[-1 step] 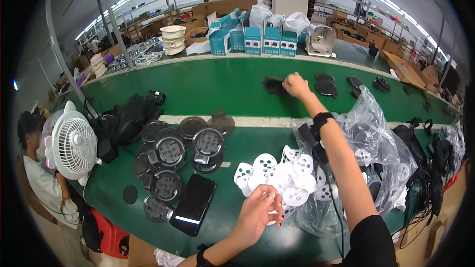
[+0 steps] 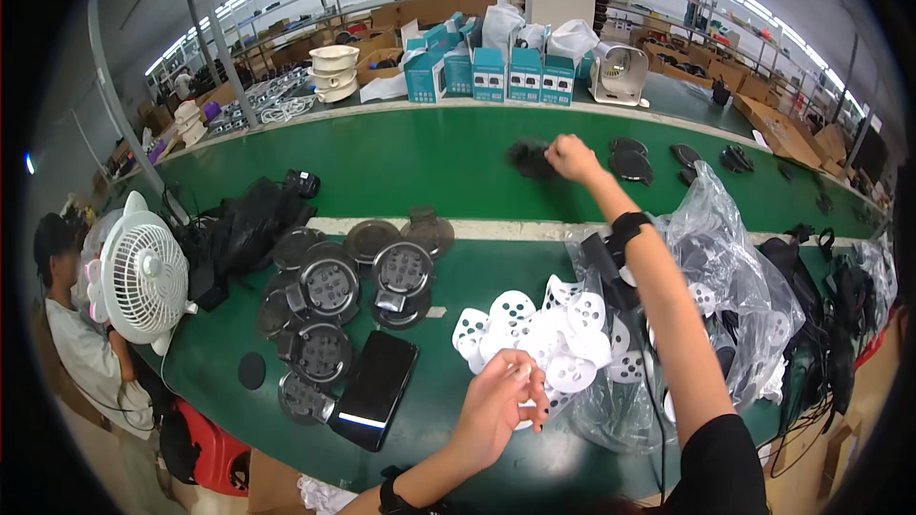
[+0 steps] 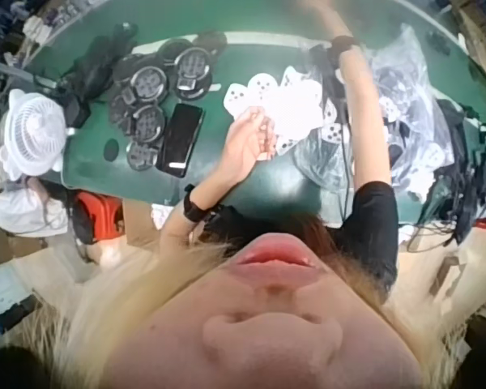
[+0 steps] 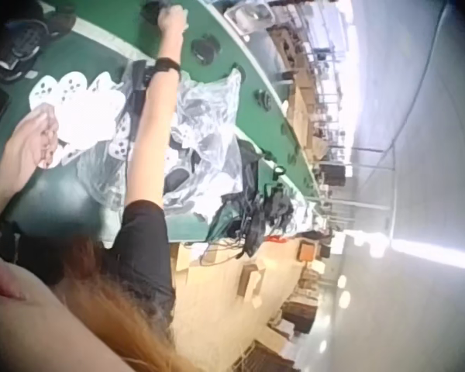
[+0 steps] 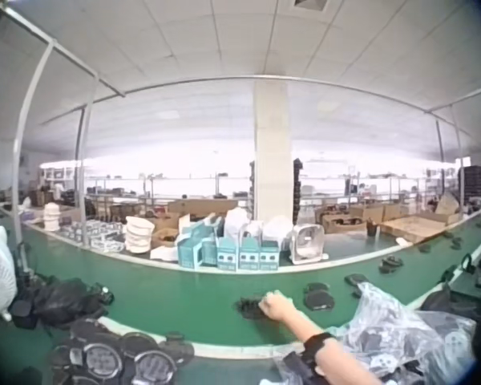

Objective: The person is applying white adhesive gaskets or stickers to round black plastic components on a factory assembly line.

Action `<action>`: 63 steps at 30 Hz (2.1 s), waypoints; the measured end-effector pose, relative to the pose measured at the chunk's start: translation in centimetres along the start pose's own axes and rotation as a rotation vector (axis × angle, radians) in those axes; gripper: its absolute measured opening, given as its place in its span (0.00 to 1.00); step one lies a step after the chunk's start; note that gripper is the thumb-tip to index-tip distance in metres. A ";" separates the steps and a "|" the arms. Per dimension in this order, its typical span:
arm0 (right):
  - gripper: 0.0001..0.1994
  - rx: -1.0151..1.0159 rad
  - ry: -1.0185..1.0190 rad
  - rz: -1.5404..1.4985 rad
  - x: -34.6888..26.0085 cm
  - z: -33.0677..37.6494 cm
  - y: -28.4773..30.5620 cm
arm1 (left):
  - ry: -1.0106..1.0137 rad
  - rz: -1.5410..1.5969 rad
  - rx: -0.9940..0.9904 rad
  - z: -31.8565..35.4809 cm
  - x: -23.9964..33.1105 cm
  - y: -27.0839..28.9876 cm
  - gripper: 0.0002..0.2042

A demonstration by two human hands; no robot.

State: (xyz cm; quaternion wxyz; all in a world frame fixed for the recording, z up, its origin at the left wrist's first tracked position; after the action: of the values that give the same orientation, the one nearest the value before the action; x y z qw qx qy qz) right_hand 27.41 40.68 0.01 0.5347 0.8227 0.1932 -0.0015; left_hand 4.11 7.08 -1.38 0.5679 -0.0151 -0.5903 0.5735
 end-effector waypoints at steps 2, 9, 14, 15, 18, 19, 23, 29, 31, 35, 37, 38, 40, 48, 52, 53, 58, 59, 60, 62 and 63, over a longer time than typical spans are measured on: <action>0.12 0.074 0.093 -0.220 -2.5 0.7 3.6 | -0.023 -0.003 0.010 0.1 0.4 0.2 0.09; 0.11 0.067 0.442 -0.530 -18.9 12.6 14.0 | -0.322 -0.178 0.065 0.4 2.6 -0.3 0.25; 0.15 -0.026 0.519 -0.091 -28.2 23.8 14.7 | -0.380 -0.119 -0.085 0.3 2.2 -1.6 0.21; 0.16 -0.100 0.491 -0.110 -28.3 25.1 14.5 | -0.338 -0.121 -0.027 0.3 1.7 -1.2 0.18; 0.14 -0.083 0.463 -0.497 -26.4 27.1 15.8 | -0.353 -0.203 0.052 0.3 1.8 -1.0 0.17; 0.14 -0.126 0.331 -0.571 -24.0 27.7 16.0 | -0.330 -0.222 0.039 0.3 1.7 -1.1 0.16; 0.11 -0.149 -0.038 0.244 -13.5 27.7 17.5 | -0.287 -0.265 0.053 0.1 1.4 -1.1 0.16; 0.34 -0.543 -0.287 0.152 -6.3 33.1 14.9 | -0.275 -0.435 0.138 0.2 1.3 -1.2 0.12; 0.33 -0.492 -0.251 0.056 -5.9 33.6 15.3 | -0.244 -0.431 0.133 0.2 1.0 -1.4 0.12; 0.30 -0.403 -0.134 -0.117 -6.9 33.3 16.6 | -0.197 -0.455 0.171 0.4 0.5 -1.9 0.17; 0.28 -0.340 -0.029 -0.102 -8.7 32.4 17.6 | -0.144 -0.496 0.192 0.7 0.4 -2.1 0.24; 0.28 -0.310 0.027 -0.130 -10.0 31.9 18.0 | -0.158 -0.495 0.180 0.9 0.6 -2.4 0.24; 0.26 -0.146 0.055 -0.287 -12.6 31.0 18.9 | -0.155 -0.537 0.120 1.3 0.5 -3.1 0.24; 0.27 0.008 0.595 -0.450 -24.8 31.4 18.7 | -0.011 -0.746 -0.237 1.9 -2.6 -5.2 0.13; 0.31 0.185 0.523 -0.410 -24.8 31.3 19.4 | -0.057 -0.833 -0.149 1.6 -2.4 -4.8 0.12; 0.31 0.221 0.530 -0.334 -24.7 31.3 19.7 | -0.104 -0.784 -0.130 1.6 -1.9 -4.8 0.11; 0.26 0.436 0.519 0.109 -25.2 32.3 20.7 | -0.108 -0.703 -0.050 1.2 -1.7 -4.5 0.12; 0.25 0.476 0.516 0.201 -25.4 32.6 20.9 | -0.106 -0.705 -0.043 1.2 -1.7 -4.5 0.12; 0.24 0.514 0.496 0.158 -25.2 32.7 21.0 | -0.076 -0.687 -0.054 1.1 -1.9 -4.4 0.12; 0.20 0.375 0.436 0.051 -24.6 32.3 19.9 | -0.043 -0.670 -0.064 1.0 -2.1 -4.4 0.13; 0.16 0.359 0.396 -0.045 -24.3 32.2 19.6 | -0.058 -0.684 -0.092 1.1 -2.1 -4.6 0.14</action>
State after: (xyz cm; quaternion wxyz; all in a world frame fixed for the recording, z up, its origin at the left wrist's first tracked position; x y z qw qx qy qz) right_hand 17.79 -2.32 8.50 0.3319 0.8840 0.3090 0.1133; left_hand 7.03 3.40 0.73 0.7089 0.1744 -0.6023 0.3229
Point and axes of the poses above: each hand's wrist, its own z-axis away from the middle knuckle, its own y-axis out of the back of the hand, x = y × z, the point moved 8 cm from there along -z, towards the middle knuckle, and after that the axes turned 13 degrees about y, right-handed, at the moved point
